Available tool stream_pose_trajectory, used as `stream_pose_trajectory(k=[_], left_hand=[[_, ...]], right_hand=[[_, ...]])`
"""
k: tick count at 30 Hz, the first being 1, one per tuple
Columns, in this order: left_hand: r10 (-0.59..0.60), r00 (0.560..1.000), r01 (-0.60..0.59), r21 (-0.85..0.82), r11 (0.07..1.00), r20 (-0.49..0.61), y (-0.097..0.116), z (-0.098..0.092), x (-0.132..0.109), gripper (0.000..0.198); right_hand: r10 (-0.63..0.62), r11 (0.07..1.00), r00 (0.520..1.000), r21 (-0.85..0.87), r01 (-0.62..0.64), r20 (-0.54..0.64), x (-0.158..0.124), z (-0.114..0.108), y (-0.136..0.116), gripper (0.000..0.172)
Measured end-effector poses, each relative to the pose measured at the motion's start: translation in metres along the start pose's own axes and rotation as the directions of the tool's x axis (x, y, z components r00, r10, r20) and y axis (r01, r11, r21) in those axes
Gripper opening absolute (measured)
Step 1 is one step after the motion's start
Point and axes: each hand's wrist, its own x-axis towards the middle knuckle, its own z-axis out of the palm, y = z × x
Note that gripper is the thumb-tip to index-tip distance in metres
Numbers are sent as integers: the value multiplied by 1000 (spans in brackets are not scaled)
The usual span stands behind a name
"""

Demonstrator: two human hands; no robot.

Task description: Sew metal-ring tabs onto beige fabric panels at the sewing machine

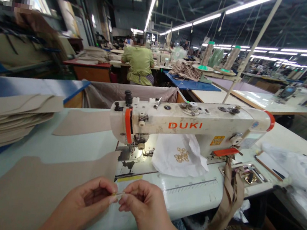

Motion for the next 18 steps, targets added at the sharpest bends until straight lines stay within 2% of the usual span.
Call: stream_pose_trajectory(k=[3, 6, 8, 14, 18], left_hand=[[-30, 998, 31, -9, 999, 60, -5, -2, 0, 18], [10, 993, -26, 132, 991, 118, -1, -3, -2, 16], [55, 992, -80, 226, 971, 117, 4, -2, -4, 15], [129, 988, -150, 337, 929, 86, 10, 0, -6, 16], [132, 990, -142, 360, 922, 53, 6, 0, -6, 15]], right_hand=[[-25, 1000, 1000, -15, 25, 6, 0, 2, 3, 30], [-33, 999, 999, -25, 33, 9, 0, 4, 5, 28], [-49, 997, 999, -61, 49, 1, 0, 4, 6, 26], [-157, 918, 987, -373, 138, -23, -3, -1, 7, 14], [-197, 855, 979, -498, 148, -47, -5, -1, 5, 13]])
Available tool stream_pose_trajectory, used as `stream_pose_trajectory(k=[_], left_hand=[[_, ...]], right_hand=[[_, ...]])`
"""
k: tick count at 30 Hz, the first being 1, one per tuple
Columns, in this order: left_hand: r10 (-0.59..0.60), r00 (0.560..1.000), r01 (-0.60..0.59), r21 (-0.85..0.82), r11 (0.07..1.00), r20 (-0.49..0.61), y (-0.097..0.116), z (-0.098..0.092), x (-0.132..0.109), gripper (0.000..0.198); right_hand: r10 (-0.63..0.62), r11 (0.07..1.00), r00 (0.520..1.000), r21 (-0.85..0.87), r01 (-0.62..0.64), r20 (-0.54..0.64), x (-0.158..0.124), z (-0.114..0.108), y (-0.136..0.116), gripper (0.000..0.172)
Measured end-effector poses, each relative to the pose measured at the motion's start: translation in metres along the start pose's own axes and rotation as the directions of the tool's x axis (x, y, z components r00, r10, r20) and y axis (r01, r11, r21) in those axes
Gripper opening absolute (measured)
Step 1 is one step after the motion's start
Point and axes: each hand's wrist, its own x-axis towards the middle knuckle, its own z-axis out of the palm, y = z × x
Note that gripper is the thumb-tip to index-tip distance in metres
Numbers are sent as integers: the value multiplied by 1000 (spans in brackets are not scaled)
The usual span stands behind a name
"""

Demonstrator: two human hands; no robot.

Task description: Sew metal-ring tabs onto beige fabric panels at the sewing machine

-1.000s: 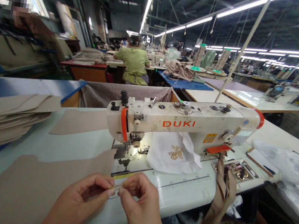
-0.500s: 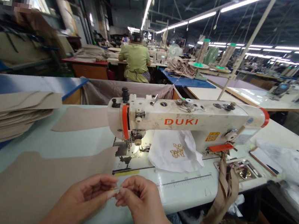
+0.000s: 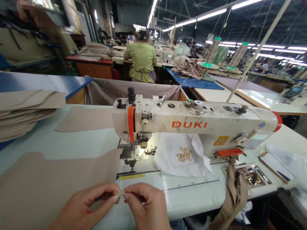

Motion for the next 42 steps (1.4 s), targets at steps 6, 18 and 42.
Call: stream_pose_trajectory(k=[6, 18, 42], left_hand=[[-31, 999, 32, -18, 999, 37, -3, 0, -2, 16], [240, 971, -203, 536, 819, 1, -81, -39, 59, 44], [516, 856, -427, 598, 678, 26, -65, -13, 50, 33]], right_hand=[[-56, 986, 997, -152, 63, 50, 2, 0, -7, 16], [73, 997, 993, -37, -70, 88, 15, 0, 10, 16], [227, 862, 965, -488, -136, 132, 110, 31, 9, 18]])
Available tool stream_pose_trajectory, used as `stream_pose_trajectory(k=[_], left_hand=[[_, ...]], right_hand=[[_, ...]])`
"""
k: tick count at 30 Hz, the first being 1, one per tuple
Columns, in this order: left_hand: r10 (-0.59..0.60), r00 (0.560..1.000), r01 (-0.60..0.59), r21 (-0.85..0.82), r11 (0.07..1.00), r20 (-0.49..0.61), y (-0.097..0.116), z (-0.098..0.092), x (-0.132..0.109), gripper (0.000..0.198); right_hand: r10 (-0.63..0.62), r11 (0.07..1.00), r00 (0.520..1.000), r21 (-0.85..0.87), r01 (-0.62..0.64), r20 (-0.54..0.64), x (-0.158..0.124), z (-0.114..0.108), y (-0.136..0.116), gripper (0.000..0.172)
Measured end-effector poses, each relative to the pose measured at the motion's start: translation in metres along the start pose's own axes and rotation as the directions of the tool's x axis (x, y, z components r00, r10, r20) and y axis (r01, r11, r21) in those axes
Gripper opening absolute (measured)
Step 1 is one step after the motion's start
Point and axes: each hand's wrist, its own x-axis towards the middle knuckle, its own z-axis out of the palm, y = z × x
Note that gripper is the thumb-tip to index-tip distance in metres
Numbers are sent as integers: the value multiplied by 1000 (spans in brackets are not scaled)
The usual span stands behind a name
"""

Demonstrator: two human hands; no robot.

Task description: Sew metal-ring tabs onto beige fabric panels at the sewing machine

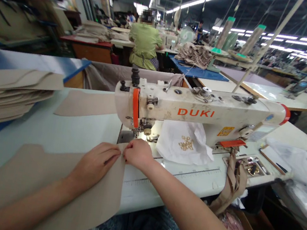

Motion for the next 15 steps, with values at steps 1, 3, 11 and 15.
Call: stream_pose_trajectory(k=[1, 3, 11, 15], left_hand=[[30, 1000, -30, 15, 999, -10, 0, 1, 1, 32], [76, 997, -75, 37, 997, -31, 0, 4, 3, 30], [140, 985, -134, 68, 989, -97, -1, 8, 8, 26], [141, 985, -135, 66, 989, -95, -1, 6, 10, 24]], right_hand=[[-1, 1000, 1000, -20, 1, 13, 1, -1, 0, 18], [-3, 998, 999, -58, 5, 33, 3, -2, -1, 16], [-66, 974, 994, -212, 84, 89, 8, -7, 0, 13], [-202, 932, 979, -306, 196, 12, -5, -15, 4, 14]])
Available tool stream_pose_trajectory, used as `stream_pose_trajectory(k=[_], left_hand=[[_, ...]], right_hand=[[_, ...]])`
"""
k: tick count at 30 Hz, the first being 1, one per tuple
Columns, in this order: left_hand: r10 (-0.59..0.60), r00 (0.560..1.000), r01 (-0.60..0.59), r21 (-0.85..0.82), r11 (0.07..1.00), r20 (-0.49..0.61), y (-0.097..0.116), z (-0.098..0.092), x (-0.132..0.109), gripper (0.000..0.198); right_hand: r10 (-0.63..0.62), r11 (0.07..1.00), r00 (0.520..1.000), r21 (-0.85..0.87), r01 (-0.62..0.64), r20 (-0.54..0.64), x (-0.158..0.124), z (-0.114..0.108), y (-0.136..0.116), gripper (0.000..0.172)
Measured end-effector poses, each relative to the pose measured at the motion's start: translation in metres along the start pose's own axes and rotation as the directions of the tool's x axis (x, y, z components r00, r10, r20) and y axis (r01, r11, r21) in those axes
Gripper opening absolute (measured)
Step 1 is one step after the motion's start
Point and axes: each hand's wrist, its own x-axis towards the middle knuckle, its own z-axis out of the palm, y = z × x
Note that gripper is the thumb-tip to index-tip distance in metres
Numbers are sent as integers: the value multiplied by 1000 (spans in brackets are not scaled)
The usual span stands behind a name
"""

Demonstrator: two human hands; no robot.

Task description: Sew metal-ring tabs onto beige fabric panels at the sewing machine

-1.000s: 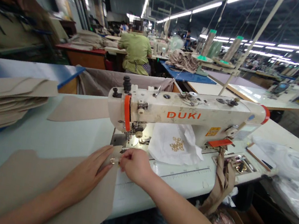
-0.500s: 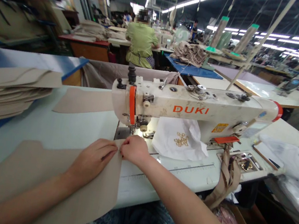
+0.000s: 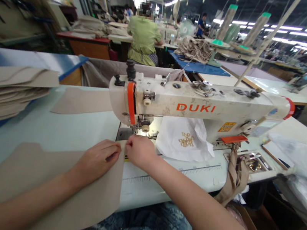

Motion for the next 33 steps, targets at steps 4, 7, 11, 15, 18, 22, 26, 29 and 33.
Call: stream_pose_trajectory(k=[4, 7, 11, 15, 18, 22, 26, 29, 33], left_hand=[[31, 999, -31, -11, 999, -35, 0, -1, 1, 23], [51, 998, -52, -14, 999, -38, 0, -2, 1, 23], [50, 999, -51, -22, 998, -19, -2, -1, -2, 23], [36, 999, -36, -39, 999, -14, -4, -1, -3, 24], [39, 999, -39, -36, 999, 2, -5, -1, -2, 25], [53, 998, -53, -20, 998, 14, -5, -1, -2, 27], [74, 997, -74, 5, 997, -14, -3, -1, -1, 27], [88, 996, -87, 22, 996, -18, -3, 0, -2, 27], [79, 997, -79, 22, 997, 9, -4, 3, -3, 26]], right_hand=[[-216, 971, 976, -111, 211, -33, -29, -3, 14, 16], [-546, 796, 838, -298, 527, 23, -52, -2, 25, 18], [-690, 609, 715, -440, 660, 116, -66, -2, 30, 21], [-684, 614, 725, -474, 631, 79, -60, 2, 25, 18], [-671, 675, 741, -428, 600, -19, -52, 10, 20, 15], [-703, 665, 710, -397, 632, -48, -47, 20, 18, 12], [-743, 625, 669, -381, 681, -23, -47, 24, 21, 15], [-743, 635, 667, -369, 679, -51, -47, 26, 24, 17], [-742, 644, 666, -354, 678, -74, -47, 28, 24, 20]])
